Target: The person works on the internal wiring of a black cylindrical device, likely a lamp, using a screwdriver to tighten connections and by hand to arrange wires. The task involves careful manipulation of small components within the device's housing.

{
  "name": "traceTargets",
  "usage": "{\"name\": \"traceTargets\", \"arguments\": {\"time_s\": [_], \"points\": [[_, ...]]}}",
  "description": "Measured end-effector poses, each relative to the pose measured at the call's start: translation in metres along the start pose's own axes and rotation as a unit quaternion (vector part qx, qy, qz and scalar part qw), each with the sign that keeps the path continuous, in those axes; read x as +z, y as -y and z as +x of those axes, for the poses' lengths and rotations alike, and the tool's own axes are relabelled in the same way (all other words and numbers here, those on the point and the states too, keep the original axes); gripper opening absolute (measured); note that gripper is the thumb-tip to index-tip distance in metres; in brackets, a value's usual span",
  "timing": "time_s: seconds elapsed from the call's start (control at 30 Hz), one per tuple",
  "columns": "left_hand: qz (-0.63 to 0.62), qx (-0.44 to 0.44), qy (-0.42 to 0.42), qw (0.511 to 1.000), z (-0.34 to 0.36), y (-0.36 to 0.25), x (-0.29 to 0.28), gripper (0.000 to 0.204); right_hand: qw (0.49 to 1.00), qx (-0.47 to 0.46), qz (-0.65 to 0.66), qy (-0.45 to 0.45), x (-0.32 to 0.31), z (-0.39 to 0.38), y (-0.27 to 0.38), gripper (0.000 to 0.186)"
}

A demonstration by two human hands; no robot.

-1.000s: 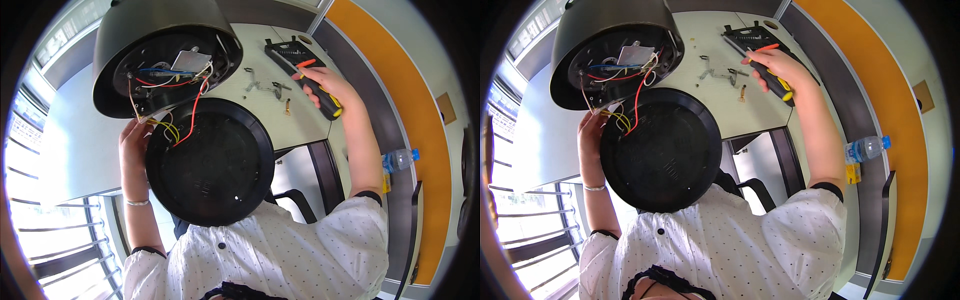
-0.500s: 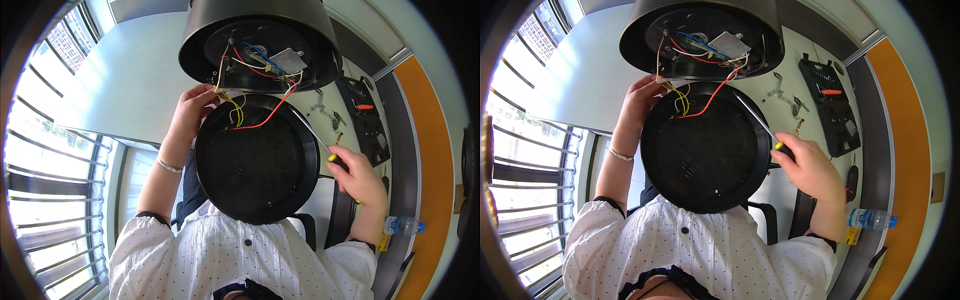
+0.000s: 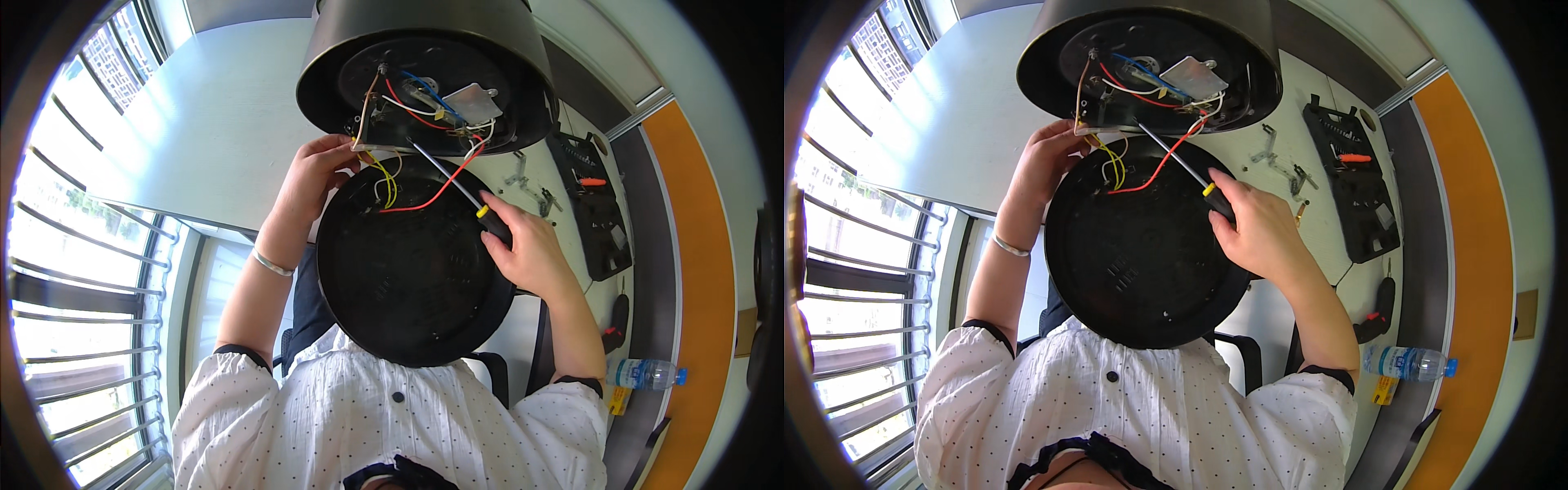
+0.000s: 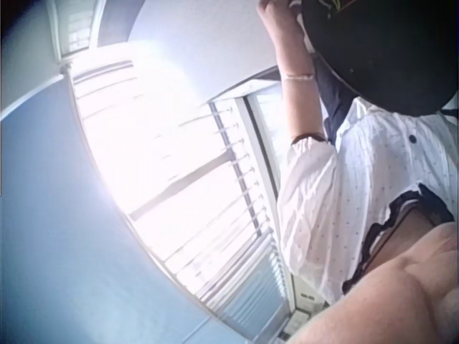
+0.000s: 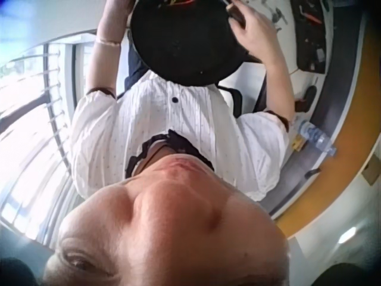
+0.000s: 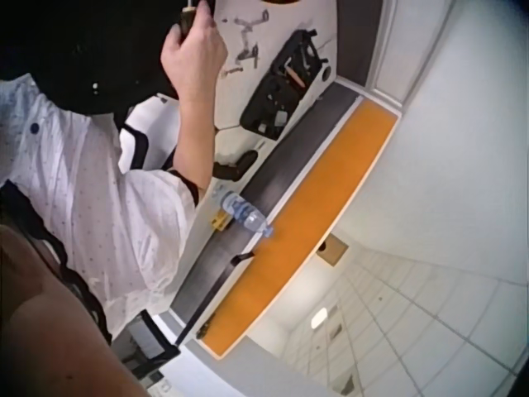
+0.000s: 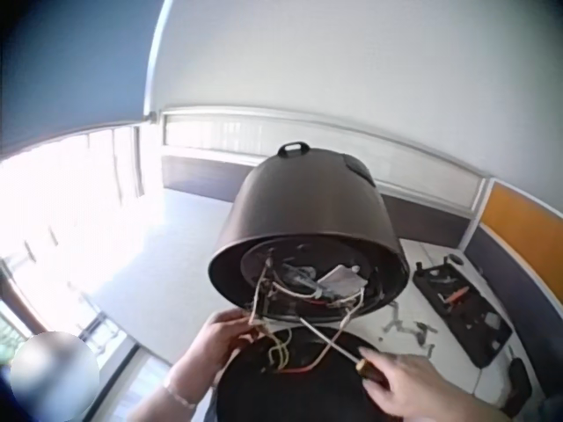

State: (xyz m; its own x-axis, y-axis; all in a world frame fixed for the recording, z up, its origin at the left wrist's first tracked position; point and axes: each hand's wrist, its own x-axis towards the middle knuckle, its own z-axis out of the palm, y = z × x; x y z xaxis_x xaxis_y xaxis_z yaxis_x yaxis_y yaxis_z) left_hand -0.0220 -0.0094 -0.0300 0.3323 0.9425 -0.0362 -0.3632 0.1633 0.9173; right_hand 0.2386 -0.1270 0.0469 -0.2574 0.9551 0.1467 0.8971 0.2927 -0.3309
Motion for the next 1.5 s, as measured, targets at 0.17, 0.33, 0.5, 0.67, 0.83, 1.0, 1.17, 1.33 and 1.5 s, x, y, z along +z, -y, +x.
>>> {"name": "traceTargets", "arguments": {"time_s": [0.17,0.33,0.5,0.67,0.83,1.0,1.17,1.33,1.5], "points": [[-0.009,-0.008,0.005,1.0,0.001,-0.001,0.0,0.016,0.996,-0.064,0.006,-0.067,0.011,0.007,-0.003,0.042],[-0.006,-0.008,0.003,1.0,0.002,-0.001,0.0,0.016,0.995,-0.06,-0.05,-0.061,0.013,0.012,0.005,0.042],[-0.009,-0.013,-0.001,1.0,0.003,-0.001,0.001,0.016,0.99,-0.07,-0.096,-0.075,0.019,0.011,0.011,0.043],[-0.014,-0.012,0.001,1.0,0.005,0.0,0.0,0.016,0.983,-0.081,-0.133,-0.101,0.025,0.01,0.015,0.043],[-0.003,-0.015,0.013,1.0,0.006,0.0,0.001,0.018,0.979,-0.091,-0.144,-0.112,0.029,0.011,0.019,0.041],[-0.04,-0.025,0.015,0.999,0.009,0.004,-0.001,0.017,0.979,-0.085,-0.149,-0.112,0.031,0.012,0.022,0.041],[-0.076,-0.041,0.034,0.996,0.01,0.004,-0.002,0.017,0.981,-0.073,-0.144,-0.107,0.035,0.011,0.023,0.041],[-0.119,-0.032,0.031,0.992,0.007,0.005,0.001,0.019,0.984,-0.06,-0.126,-0.113,0.041,0.011,0.024,0.041],[-0.115,-0.044,0.011,0.992,0.01,0.008,0.001,0.02,0.985,-0.053,-0.113,-0.116,0.045,0.01,0.025,0.04]]}}
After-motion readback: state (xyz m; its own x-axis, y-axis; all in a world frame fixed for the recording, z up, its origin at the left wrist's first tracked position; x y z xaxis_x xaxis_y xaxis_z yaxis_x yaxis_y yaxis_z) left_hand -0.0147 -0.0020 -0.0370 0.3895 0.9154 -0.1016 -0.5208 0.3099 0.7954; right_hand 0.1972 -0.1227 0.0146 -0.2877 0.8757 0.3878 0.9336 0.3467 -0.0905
